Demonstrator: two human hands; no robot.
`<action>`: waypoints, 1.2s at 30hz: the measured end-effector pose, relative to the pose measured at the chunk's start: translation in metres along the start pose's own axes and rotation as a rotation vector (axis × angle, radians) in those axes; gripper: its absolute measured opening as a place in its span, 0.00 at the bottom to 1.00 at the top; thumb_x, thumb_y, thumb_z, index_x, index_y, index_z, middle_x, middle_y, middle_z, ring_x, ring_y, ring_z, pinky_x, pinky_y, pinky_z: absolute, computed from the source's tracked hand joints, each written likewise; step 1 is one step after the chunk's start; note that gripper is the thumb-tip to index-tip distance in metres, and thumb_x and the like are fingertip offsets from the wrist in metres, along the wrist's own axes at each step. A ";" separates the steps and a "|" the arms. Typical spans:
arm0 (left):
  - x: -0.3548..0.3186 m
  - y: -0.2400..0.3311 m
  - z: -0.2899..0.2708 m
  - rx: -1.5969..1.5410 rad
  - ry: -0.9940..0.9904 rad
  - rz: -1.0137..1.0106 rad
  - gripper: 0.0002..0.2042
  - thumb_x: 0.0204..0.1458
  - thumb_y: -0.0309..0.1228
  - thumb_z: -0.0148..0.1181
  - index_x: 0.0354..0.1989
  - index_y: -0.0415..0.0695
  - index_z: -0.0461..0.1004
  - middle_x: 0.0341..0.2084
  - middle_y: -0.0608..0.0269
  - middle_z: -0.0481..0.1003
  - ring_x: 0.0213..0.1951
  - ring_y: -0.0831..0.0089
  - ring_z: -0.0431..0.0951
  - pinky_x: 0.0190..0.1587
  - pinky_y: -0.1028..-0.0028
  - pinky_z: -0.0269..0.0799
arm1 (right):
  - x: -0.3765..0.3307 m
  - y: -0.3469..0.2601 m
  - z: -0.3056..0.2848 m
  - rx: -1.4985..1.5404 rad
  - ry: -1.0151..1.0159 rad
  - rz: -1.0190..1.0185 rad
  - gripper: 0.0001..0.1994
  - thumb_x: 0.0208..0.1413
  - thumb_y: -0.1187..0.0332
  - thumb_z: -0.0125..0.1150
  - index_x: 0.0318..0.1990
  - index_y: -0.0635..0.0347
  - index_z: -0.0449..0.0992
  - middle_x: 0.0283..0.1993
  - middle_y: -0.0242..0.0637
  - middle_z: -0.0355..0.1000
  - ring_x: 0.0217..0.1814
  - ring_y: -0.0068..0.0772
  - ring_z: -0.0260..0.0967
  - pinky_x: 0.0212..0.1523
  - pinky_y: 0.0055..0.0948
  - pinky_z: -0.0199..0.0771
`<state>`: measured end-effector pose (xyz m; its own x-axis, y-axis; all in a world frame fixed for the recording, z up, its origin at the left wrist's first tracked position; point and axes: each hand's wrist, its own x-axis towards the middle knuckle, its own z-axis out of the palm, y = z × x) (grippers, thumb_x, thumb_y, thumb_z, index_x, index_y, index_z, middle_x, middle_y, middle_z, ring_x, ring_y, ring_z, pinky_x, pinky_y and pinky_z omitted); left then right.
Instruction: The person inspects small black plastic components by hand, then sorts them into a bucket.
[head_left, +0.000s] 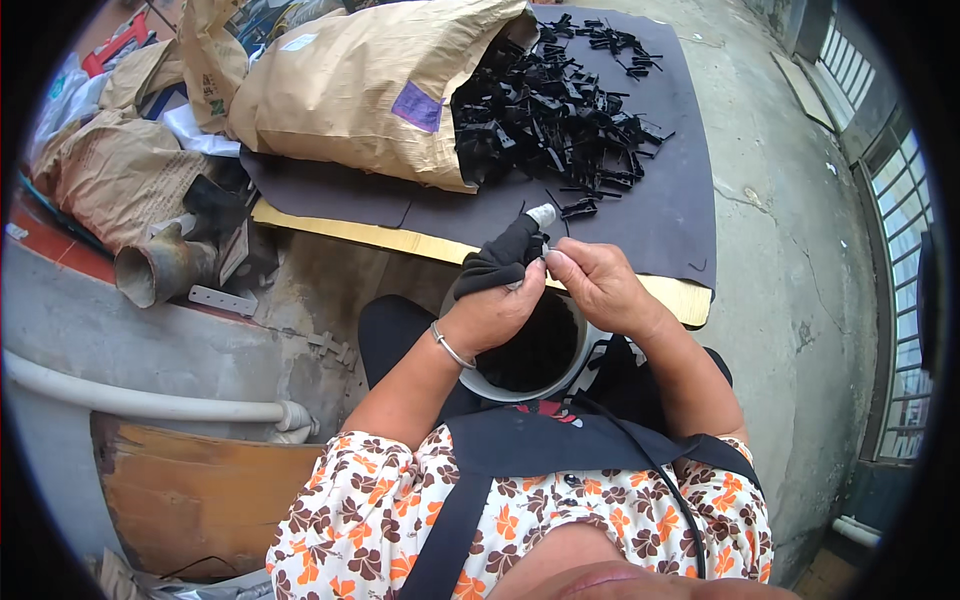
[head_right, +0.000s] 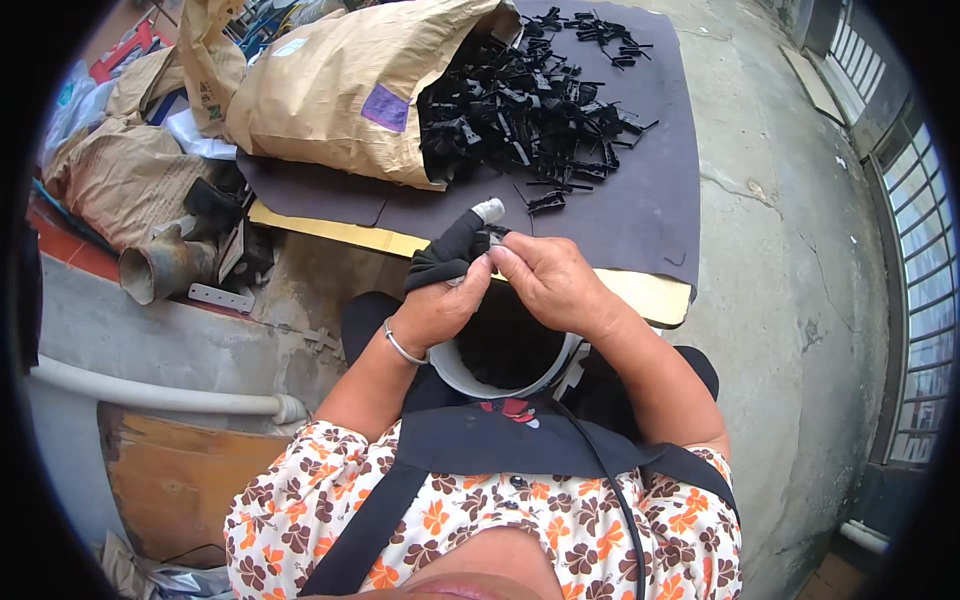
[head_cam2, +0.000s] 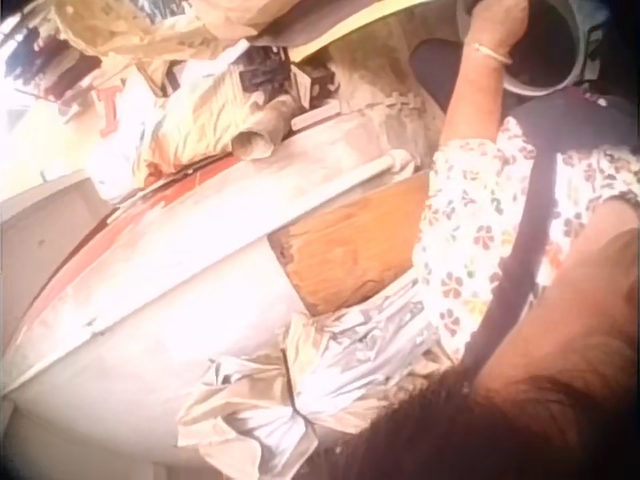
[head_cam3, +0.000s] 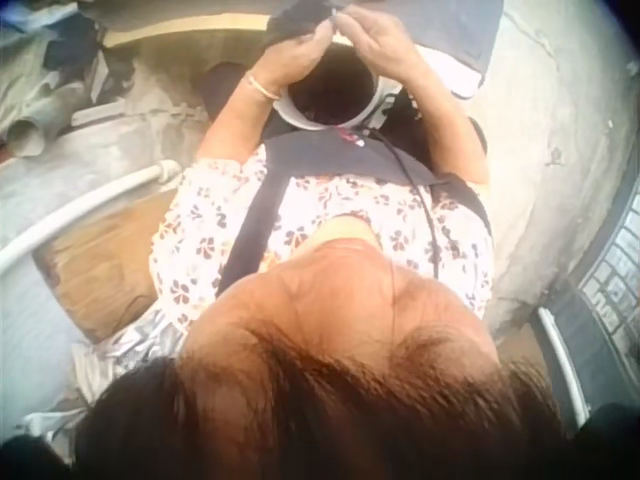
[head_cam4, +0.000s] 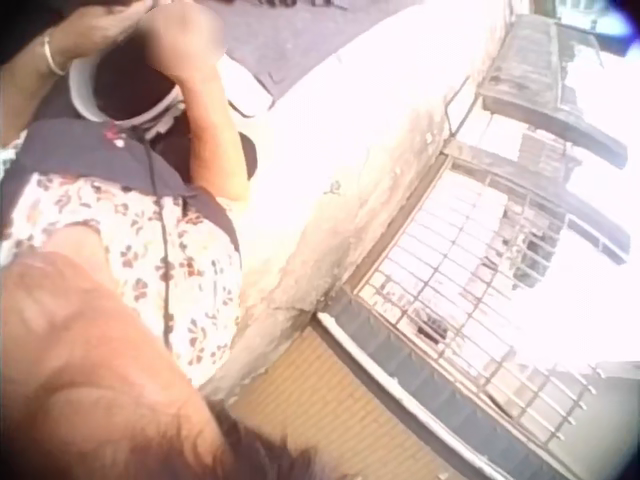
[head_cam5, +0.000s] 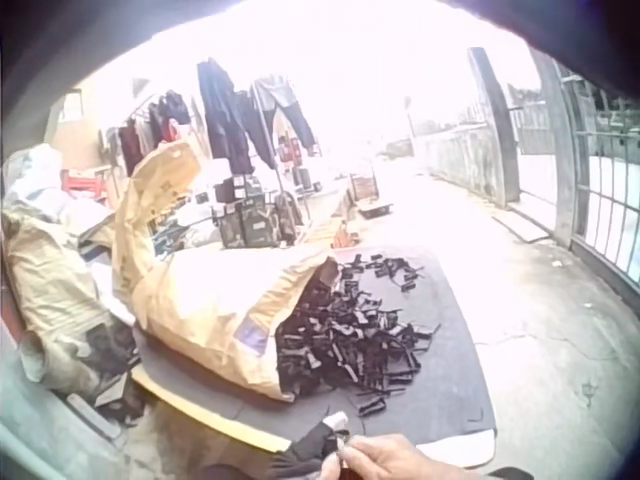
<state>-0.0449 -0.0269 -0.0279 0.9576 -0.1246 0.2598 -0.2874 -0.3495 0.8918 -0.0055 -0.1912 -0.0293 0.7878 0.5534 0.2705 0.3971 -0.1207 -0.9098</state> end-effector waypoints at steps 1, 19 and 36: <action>0.001 -0.004 0.002 0.069 0.033 0.136 0.22 0.53 0.20 0.48 0.58 0.35 0.61 0.41 0.60 0.73 0.40 0.80 0.71 0.44 0.79 0.68 | 0.001 0.002 0.001 -0.020 0.001 0.011 0.14 0.61 0.65 0.48 0.28 0.66 0.68 0.19 0.34 0.59 0.24 0.23 0.52 0.26 0.26 0.60; -0.005 0.013 -0.006 0.171 0.094 0.131 0.18 0.51 0.25 0.53 0.52 0.36 0.66 0.35 0.55 0.74 0.34 0.68 0.75 0.40 0.74 0.70 | 0.002 0.013 0.010 0.137 0.072 -0.029 0.11 0.58 0.64 0.53 0.33 0.65 0.72 0.23 0.39 0.69 0.26 0.27 0.64 0.30 0.29 0.67; -0.001 0.005 -0.012 -0.285 0.094 -0.145 0.17 0.56 0.25 0.48 0.54 0.36 0.63 0.24 0.67 0.71 0.22 0.82 0.67 0.25 0.81 0.65 | -0.001 0.020 -0.005 -0.151 0.060 -0.334 0.04 0.49 0.74 0.60 0.33 0.61 0.76 0.25 0.40 0.72 0.26 0.37 0.70 0.29 0.29 0.69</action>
<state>-0.0470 -0.0174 -0.0197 0.9896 -0.0016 0.1438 -0.1434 -0.0813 0.9863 0.0037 -0.1981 -0.0460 0.6276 0.5342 0.5664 0.6984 -0.0647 -0.7128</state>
